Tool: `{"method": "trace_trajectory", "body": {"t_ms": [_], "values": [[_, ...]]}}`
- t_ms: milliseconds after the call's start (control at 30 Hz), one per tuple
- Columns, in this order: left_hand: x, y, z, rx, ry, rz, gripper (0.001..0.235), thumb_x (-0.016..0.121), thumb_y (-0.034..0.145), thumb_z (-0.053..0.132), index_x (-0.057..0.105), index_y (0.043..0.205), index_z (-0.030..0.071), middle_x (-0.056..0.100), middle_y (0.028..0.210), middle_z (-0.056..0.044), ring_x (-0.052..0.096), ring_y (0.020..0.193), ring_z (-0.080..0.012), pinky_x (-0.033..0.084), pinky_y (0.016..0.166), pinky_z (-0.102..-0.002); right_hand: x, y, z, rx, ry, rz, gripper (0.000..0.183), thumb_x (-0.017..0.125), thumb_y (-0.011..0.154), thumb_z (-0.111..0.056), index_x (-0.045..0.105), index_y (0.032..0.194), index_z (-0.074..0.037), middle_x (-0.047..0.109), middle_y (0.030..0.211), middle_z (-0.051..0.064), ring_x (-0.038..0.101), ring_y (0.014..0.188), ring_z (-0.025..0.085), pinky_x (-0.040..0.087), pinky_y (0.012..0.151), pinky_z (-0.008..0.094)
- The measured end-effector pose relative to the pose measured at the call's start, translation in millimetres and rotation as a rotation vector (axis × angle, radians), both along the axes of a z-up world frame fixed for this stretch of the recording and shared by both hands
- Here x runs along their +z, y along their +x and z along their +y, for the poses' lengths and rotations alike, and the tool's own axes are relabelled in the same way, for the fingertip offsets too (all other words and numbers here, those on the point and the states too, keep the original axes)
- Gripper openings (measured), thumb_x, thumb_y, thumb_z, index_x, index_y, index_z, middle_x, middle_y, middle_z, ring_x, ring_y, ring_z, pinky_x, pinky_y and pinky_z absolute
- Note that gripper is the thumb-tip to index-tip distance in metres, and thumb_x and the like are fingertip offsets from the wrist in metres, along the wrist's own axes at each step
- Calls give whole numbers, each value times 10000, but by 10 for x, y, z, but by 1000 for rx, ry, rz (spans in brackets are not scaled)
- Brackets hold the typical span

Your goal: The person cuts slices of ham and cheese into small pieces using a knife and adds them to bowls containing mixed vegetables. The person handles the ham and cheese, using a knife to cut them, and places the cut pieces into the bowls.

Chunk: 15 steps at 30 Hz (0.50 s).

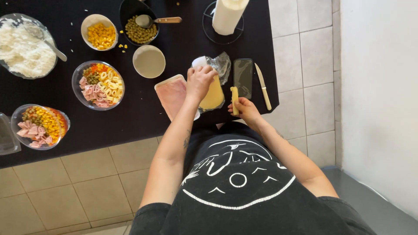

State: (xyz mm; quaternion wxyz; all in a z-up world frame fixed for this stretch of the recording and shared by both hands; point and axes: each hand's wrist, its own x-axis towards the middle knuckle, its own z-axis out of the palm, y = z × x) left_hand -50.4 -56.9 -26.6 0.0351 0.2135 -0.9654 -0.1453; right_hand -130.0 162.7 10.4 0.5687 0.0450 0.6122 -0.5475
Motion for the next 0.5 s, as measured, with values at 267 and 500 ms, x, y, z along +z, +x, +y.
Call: {"method": "trace_trajectory", "body": {"t_ms": [267, 500], "values": [[257, -8, -197, 65, 61, -95, 513, 736, 722, 403, 532, 1191, 362, 508, 1145, 113, 449, 1072, -144, 328, 847, -395, -171, 10, 21, -15, -24, -7, 284, 465, 967, -135, 456, 1214, 5, 634, 894, 124, 676, 771, 177, 599, 704, 339], [68, -95, -174, 138, -8, -53, 220, 692, 775, 387, 542, 930, 346, 476, 887, 155, 459, 922, -64, 280, 832, -352, -119, -20, 71, -8, -36, 10, 287, 485, 958, -133, 453, 1204, 10, 630, 890, 134, 674, 757, 180, 603, 682, 330]]}}
